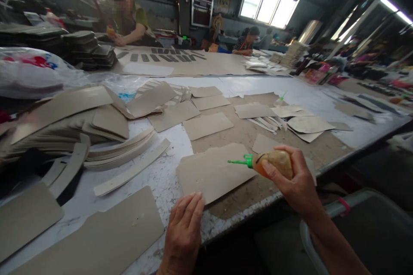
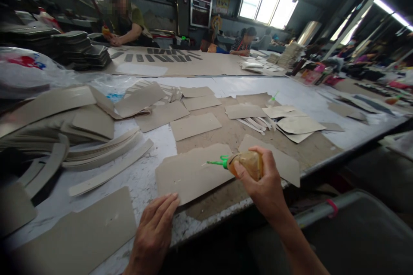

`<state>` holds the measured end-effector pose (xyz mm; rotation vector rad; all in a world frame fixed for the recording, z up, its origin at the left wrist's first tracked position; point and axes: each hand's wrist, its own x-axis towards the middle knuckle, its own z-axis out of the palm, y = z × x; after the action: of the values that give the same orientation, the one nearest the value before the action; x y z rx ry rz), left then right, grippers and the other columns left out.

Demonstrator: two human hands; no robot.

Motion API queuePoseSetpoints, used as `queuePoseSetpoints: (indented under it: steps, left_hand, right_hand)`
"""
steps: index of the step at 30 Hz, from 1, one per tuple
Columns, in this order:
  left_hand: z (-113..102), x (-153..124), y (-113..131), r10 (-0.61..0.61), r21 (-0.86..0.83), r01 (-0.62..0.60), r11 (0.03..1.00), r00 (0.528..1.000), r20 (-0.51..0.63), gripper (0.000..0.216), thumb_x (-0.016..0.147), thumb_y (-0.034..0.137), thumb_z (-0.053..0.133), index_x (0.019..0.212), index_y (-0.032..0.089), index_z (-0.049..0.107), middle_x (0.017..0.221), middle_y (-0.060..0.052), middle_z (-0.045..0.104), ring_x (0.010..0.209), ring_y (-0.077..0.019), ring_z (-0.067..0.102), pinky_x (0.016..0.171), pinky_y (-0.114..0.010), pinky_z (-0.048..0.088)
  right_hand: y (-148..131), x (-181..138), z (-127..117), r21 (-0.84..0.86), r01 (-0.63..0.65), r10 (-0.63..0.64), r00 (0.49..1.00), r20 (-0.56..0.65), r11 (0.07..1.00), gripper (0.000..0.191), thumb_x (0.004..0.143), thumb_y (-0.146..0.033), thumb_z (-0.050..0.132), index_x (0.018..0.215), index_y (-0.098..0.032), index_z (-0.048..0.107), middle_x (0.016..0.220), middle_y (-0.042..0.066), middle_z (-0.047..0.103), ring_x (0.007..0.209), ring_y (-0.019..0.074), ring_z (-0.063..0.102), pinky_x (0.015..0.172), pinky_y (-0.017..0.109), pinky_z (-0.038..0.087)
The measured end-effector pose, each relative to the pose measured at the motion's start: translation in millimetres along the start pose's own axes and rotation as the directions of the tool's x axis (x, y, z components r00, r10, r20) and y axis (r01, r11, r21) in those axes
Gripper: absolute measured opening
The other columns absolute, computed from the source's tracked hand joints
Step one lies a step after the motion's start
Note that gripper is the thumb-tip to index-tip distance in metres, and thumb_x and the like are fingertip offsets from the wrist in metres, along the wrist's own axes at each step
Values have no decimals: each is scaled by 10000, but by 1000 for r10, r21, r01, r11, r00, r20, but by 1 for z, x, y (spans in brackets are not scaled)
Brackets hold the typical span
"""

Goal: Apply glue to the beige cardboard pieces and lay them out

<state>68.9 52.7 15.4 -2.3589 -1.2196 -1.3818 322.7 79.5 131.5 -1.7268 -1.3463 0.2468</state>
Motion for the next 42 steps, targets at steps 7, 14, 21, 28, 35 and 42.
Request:
queuePoseSetpoints:
  steps: [7, 14, 21, 28, 35, 42]
  left_hand:
    - [-5, 2, -5, 67, 22, -68, 997, 997, 33, 404, 827, -114, 437, 1138, 60, 629, 1106, -126, 685, 1138, -214, 553, 1087, -388, 352]
    - [-3, -10, -16, 92, 15, -95, 995, 990, 107, 452, 811, -88, 488, 1222, 66, 598, 1181, -140, 662, 1228, -232, 516, 1128, -403, 332]
    - [-3, -11, -20, 122, 30, -127, 991, 984, 128, 486, 806, -82, 509, 1262, 70, 575, 1190, -147, 659, 1254, -226, 501, 1145, -398, 318]
    - [-4, -12, -21, 135, 36, -141, 989, 982, 134, 484, 805, -76, 504, 1265, 58, 568, 1188, -153, 662, 1258, -221, 500, 1145, -386, 315]
    - [-2, -16, -27, 150, 55, -159, 986, 979, 139, 483, 829, -36, 491, 1285, 105, 567, 1194, -120, 672, 1226, -208, 531, 1127, -368, 338]
    - [-7, -10, -25, 192, 83, -203, 976, 974, 121, 463, 789, -76, 510, 1209, 93, 610, 1136, -117, 696, 1158, -206, 571, 1127, -360, 337]
  right_hand:
    - [26, 7, -7, -78, 32, -33, 999, -14, 996, 463, 774, -523, 664, 1103, -227, 529, 1006, 56, 573, 849, 225, 581, 777, 388, 499]
    - [34, 12, -5, -152, 109, -114, 993, -20, 982, 422, 802, -475, 651, 1121, -230, 523, 1069, 67, 550, 933, 239, 565, 848, 401, 481]
    - [31, 19, 2, -176, 199, -212, 976, -57, 964, 389, 822, -424, 633, 1124, -211, 514, 1069, 84, 542, 979, 246, 561, 877, 389, 469]
    - [26, 17, 5, -129, 188, -187, 982, 14, 974, 380, 820, -414, 642, 1118, -216, 513, 1024, 64, 541, 898, 223, 566, 830, 363, 487]
    - [24, 14, 1, -122, 190, -187, 982, 31, 974, 380, 822, -413, 631, 1125, -221, 507, 1014, 67, 540, 883, 225, 572, 814, 368, 497]
    - [30, 19, -2, -164, 207, -221, 973, -70, 964, 378, 827, -425, 626, 1117, -216, 502, 1031, 82, 530, 944, 250, 563, 868, 403, 485]
